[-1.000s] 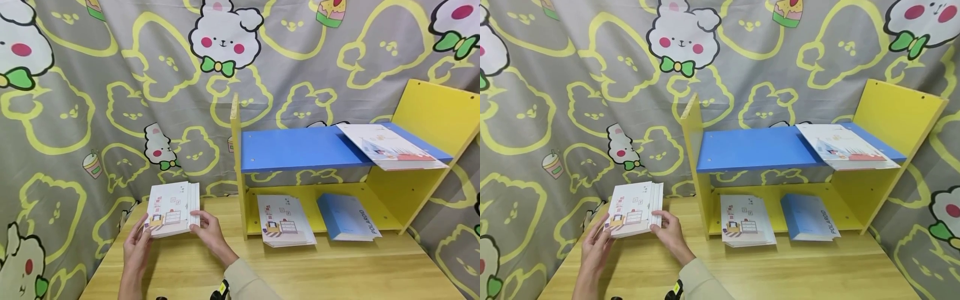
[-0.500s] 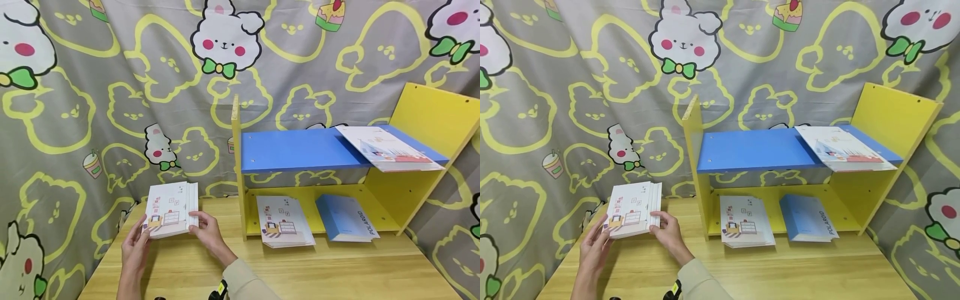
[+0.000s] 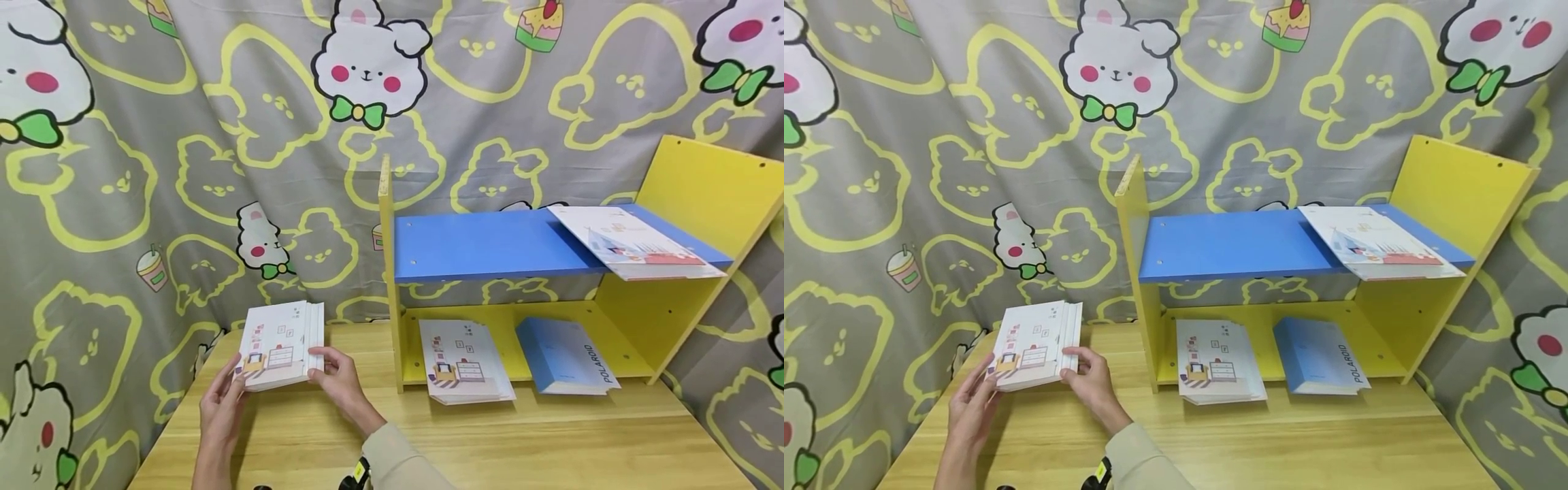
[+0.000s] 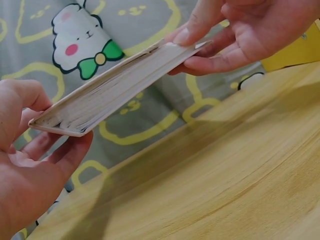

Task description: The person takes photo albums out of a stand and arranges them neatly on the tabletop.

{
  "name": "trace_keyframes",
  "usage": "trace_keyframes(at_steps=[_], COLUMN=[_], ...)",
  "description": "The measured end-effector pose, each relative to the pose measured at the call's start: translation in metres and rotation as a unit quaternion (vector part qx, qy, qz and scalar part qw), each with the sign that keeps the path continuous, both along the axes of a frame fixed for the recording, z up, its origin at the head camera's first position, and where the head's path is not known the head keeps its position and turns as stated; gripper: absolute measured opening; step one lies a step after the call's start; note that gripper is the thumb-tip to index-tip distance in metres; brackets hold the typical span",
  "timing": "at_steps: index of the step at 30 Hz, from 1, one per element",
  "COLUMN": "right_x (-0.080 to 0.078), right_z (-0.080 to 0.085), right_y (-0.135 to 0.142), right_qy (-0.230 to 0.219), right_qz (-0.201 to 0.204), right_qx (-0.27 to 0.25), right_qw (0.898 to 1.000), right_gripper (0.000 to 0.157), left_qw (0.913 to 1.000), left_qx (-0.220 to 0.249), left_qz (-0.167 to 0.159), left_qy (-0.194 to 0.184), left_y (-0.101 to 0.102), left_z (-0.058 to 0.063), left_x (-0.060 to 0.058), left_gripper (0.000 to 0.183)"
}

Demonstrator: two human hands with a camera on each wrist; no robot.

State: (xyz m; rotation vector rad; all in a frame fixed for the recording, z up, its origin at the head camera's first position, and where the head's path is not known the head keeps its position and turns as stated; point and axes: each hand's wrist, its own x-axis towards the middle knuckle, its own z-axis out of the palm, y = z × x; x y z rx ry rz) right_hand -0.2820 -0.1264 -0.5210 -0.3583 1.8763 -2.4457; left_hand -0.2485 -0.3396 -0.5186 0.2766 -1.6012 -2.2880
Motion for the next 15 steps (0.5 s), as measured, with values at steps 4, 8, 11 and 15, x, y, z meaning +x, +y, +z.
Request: trace_keyframes(at_steps=[4,8,11,15], right_x=[-0.0003,-0.0011,-0.0015,-0.0019], right_z=[-0.0028,-0.0048,-0.0058,-0.0066], right_y=[-0.0008,-0.0018,-0.0018,-0.0014], right_qy=[-0.004,-0.013,-0.018,-0.017], right_qz=[-0.003,-0.003,-0.002,0.001], right_qx=[-0.001,-0.006,-0.007,-0.006], right_qw=[1.0,1.0,1.0,1.0], right_gripper=[0.042,0.042,0.042,0.042], left_qw=[0.9998,0.9996,0.9995,0.9996], left_qx=[0.011,0.016,0.012,0.011], left_qz=[-0.008,-0.018,-0.024,-0.025], left_qy=[0.012,0.016,0.016,0.012], left_y=[-0.0003,-0.0014,-0.0021,-0.0023], left_z=[-0.0018,-0.0027,-0.0027,-0.0029], left_x=[0.0001,0.001,0.0017,0.0009], left_gripper=[0.053,0.054,0.055,0.056])
